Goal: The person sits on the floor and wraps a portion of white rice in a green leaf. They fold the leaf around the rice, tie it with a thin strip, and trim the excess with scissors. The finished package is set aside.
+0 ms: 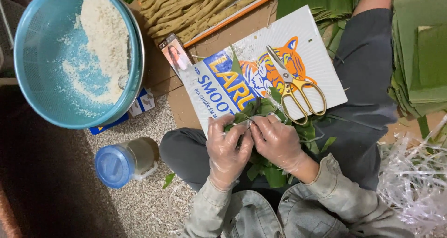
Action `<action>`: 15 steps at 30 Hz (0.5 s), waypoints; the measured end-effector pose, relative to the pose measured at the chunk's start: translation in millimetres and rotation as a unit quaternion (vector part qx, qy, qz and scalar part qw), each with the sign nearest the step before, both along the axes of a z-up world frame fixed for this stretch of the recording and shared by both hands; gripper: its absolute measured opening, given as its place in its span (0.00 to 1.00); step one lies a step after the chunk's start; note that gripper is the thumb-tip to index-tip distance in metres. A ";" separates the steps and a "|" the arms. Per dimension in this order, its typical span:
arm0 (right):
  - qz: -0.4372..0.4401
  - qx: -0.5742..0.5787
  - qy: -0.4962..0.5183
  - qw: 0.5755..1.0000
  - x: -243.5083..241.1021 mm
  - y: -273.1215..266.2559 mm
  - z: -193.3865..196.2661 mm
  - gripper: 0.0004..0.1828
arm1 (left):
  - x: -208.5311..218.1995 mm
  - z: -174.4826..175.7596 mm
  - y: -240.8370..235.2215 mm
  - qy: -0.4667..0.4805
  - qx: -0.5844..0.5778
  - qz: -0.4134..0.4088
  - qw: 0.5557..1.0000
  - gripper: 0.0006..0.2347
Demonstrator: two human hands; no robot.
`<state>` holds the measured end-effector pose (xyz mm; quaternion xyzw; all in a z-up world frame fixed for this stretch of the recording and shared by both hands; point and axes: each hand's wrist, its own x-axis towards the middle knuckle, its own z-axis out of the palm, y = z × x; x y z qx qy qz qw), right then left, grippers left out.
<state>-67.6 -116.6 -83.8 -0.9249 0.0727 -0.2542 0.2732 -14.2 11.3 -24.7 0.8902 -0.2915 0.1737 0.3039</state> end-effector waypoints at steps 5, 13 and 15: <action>0.018 -0.016 -0.041 0.999 0.3 0.1 2.1 0.03 | 0.4 5.1 -0.3 0.019 -0.009 -0.002 1.000 0.05; 0.021 0.018 -0.023 0.999 1.1 1.8 11.8 0.05 | 1.3 -3.7 3.3 0.020 -0.014 0.012 1.000 0.04; 0.016 0.023 -0.026 0.999 1.0 0.5 12.3 0.05 | 0.8 -4.5 3.3 0.018 -0.019 0.016 1.000 0.04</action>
